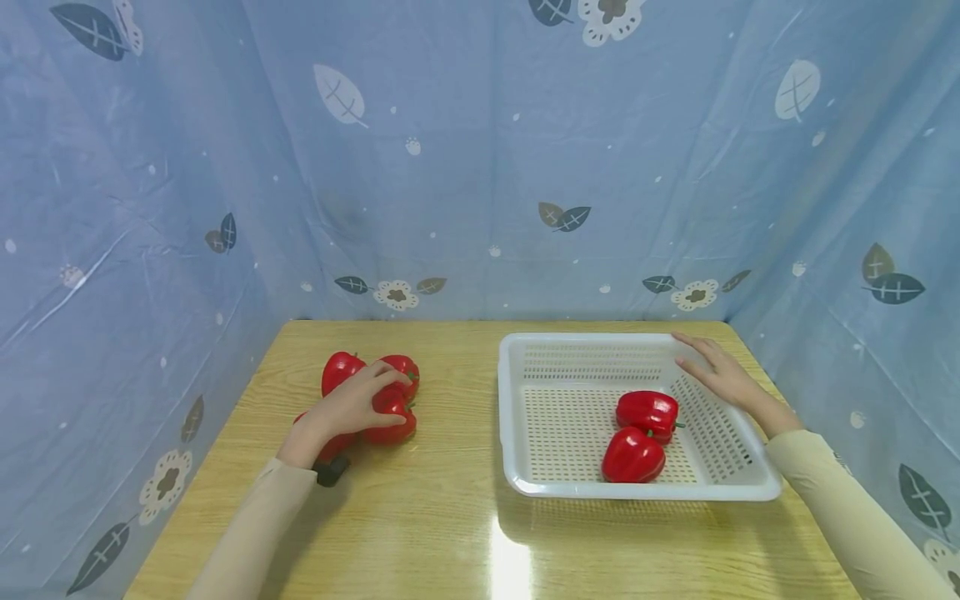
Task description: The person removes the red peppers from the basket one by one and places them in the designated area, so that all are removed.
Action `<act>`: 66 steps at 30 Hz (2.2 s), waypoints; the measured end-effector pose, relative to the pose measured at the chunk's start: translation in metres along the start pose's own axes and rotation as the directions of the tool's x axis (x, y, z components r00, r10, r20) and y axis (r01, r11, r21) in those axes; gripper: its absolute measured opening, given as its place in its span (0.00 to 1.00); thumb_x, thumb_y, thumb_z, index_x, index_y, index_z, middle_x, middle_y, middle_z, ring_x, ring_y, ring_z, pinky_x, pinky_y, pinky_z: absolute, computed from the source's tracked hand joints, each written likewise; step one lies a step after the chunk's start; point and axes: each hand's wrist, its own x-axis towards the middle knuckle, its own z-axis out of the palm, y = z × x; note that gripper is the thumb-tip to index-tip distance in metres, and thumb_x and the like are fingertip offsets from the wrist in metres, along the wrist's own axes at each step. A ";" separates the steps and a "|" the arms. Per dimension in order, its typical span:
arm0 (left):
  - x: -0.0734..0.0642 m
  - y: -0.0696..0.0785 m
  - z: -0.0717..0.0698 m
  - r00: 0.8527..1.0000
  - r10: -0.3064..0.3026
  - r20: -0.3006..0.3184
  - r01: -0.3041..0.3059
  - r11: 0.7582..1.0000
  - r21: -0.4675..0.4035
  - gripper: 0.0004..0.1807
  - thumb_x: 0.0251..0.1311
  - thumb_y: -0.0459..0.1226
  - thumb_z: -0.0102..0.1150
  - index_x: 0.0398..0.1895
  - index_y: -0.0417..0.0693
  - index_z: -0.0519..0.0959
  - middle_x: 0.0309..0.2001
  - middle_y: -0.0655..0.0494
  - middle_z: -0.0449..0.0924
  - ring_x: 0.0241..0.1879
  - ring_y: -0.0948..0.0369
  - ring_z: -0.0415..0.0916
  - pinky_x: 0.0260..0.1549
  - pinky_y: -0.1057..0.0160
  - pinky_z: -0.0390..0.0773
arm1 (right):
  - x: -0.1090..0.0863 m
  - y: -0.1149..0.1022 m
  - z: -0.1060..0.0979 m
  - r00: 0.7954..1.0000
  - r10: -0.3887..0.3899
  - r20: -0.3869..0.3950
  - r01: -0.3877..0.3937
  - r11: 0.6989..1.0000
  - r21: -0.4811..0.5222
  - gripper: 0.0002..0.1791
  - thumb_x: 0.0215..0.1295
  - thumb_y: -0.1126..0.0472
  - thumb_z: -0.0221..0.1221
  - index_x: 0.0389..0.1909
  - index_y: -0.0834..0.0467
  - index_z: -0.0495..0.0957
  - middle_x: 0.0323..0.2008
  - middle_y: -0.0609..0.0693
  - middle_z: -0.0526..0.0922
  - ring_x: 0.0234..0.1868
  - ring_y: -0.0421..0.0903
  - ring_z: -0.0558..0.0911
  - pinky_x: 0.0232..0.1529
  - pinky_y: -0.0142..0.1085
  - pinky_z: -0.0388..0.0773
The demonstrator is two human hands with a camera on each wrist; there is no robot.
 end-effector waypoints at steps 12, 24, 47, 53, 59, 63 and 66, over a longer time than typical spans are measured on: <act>0.021 0.013 -0.005 0.997 0.081 0.000 -0.081 0.997 -0.009 0.31 0.46 0.50 0.69 0.56 0.59 0.71 0.53 0.56 0.70 0.52 0.54 0.69 0.50 0.53 0.75 | 0.001 0.001 0.000 1.000 -0.008 -0.001 0.008 1.000 -0.005 0.31 0.70 0.50 0.47 0.69 0.58 0.56 0.63 0.68 0.60 0.62 0.70 0.58 0.53 0.70 0.54; 0.039 0.028 -0.008 0.987 0.162 0.001 -0.162 0.986 0.036 0.31 0.47 0.52 0.68 0.55 0.57 0.71 0.54 0.58 0.70 0.54 0.59 0.65 0.52 0.55 0.73 | 0.002 0.004 0.002 1.000 -0.013 -0.016 0.013 1.000 -0.003 0.31 0.69 0.50 0.48 0.68 0.59 0.57 0.64 0.68 0.59 0.63 0.70 0.57 0.54 0.69 0.53; 0.077 0.067 -0.004 0.970 0.241 0.013 -0.242 0.969 0.057 0.30 0.48 0.54 0.66 0.56 0.61 0.71 0.55 0.61 0.70 0.57 0.61 0.65 0.57 0.55 0.69 | 0.001 0.004 0.001 1.000 0.005 -0.009 -0.005 1.000 -0.005 0.31 0.69 0.49 0.48 0.68 0.58 0.57 0.64 0.68 0.59 0.63 0.70 0.57 0.54 0.70 0.53; 0.087 0.078 -0.001 0.959 0.283 0.027 -0.284 0.957 0.055 0.30 0.49 0.53 0.66 0.56 0.62 0.70 0.55 0.61 0.70 0.56 0.62 0.65 0.56 0.58 0.68 | 0.001 0.005 0.001 1.000 0.020 0.002 -0.020 1.000 -0.011 0.32 0.69 0.48 0.48 0.69 0.56 0.55 0.65 0.67 0.58 0.64 0.69 0.56 0.54 0.70 0.53; 0.097 0.091 0.004 0.944 0.328 0.043 -0.330 0.944 0.033 0.31 0.49 0.54 0.65 0.56 0.57 0.71 0.56 0.60 0.69 0.56 0.61 0.65 0.57 0.57 0.68 | 0.001 0.006 0.002 1.000 0.024 -0.002 -0.024 1.000 -0.015 0.32 0.69 0.48 0.48 0.69 0.57 0.56 0.65 0.67 0.58 0.63 0.69 0.57 0.54 0.70 0.53; 0.106 0.101 0.009 0.935 0.348 0.068 -0.352 0.934 0.057 0.31 0.50 0.56 0.63 0.56 0.58 0.71 0.56 0.60 0.68 0.57 0.61 0.65 0.58 0.59 0.67 | 0.001 0.006 0.002 1.000 0.024 -0.004 -0.024 1.000 -0.018 0.32 0.69 0.48 0.48 0.69 0.56 0.55 0.64 0.68 0.58 0.63 0.69 0.57 0.54 0.70 0.54; 0.112 0.111 0.011 0.926 0.370 0.082 -0.375 0.925 0.063 0.30 0.51 0.56 0.63 0.56 0.60 0.70 0.57 0.60 0.68 0.57 0.61 0.65 0.58 0.60 0.67 | 0.001 0.005 0.002 1.000 0.026 -0.001 -0.026 0.999 -0.020 0.32 0.69 0.47 0.48 0.69 0.56 0.55 0.65 0.67 0.58 0.63 0.69 0.57 0.54 0.70 0.54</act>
